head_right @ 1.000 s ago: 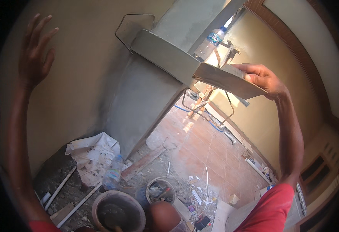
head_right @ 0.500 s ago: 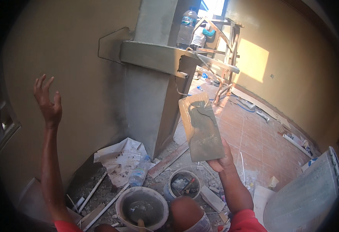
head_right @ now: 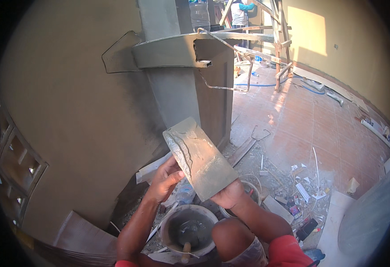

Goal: The person applies plaster to a wall using a trowel and a hawk. They repeatedly scoop plaster from a bucket, spread it onto the wall, and smooth the surface.

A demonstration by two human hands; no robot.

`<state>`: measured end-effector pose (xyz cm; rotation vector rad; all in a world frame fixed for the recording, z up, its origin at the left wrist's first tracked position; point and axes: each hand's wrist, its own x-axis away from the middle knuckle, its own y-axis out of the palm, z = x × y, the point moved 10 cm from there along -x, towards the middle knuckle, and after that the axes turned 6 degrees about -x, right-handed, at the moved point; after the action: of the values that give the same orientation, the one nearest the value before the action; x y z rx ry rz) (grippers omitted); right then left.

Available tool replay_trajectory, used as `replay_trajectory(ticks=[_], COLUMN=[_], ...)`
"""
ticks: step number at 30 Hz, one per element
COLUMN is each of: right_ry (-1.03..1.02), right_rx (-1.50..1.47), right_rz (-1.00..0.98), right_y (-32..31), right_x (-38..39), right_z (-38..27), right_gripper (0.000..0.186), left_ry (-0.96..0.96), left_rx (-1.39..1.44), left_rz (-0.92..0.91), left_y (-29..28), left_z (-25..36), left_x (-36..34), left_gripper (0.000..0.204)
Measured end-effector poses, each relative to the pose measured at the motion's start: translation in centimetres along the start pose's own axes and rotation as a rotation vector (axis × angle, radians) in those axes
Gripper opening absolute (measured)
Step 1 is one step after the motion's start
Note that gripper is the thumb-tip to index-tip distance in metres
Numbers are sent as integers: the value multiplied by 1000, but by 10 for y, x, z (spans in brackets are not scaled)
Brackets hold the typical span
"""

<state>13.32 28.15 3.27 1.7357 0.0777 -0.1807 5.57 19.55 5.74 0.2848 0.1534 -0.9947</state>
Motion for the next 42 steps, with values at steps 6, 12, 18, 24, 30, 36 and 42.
replay_trajectory(ticks=[6, 12, 18, 24, 30, 36, 42], right_ry=[127, 313, 299, 47, -110, -257, -355], right_rx=[0, -100, 318, 619, 902, 1150, 1567], right_rz=[126, -40, 123, 419, 490, 554, 562], right_y=[-48, -37, -98, -152, -157, -152, -103], right_x=[18, 19, 44, 100, 112, 122, 128], right_z=[24, 43, 8, -67, -107, -133, -175], right_gripper=[43, 48, 43, 32, 29, 9, 9], left_ry=[-115, -202, -183, -237, -224, -201, -118], left_rx=[317, 366, 371, 414, 333, 358, 269], left_rz=[-43, 67, 380, 533, 563, 565, 639], left_y=[16, -9, -58, -79, -68, -64, -76], left_z=[-43, -65, -55, -63, -65, -75, -66], left_x=[6, 15, 48, 100, 112, 111, 119], left_gripper=[66, 70, 58, 61, 64, 72, 69])
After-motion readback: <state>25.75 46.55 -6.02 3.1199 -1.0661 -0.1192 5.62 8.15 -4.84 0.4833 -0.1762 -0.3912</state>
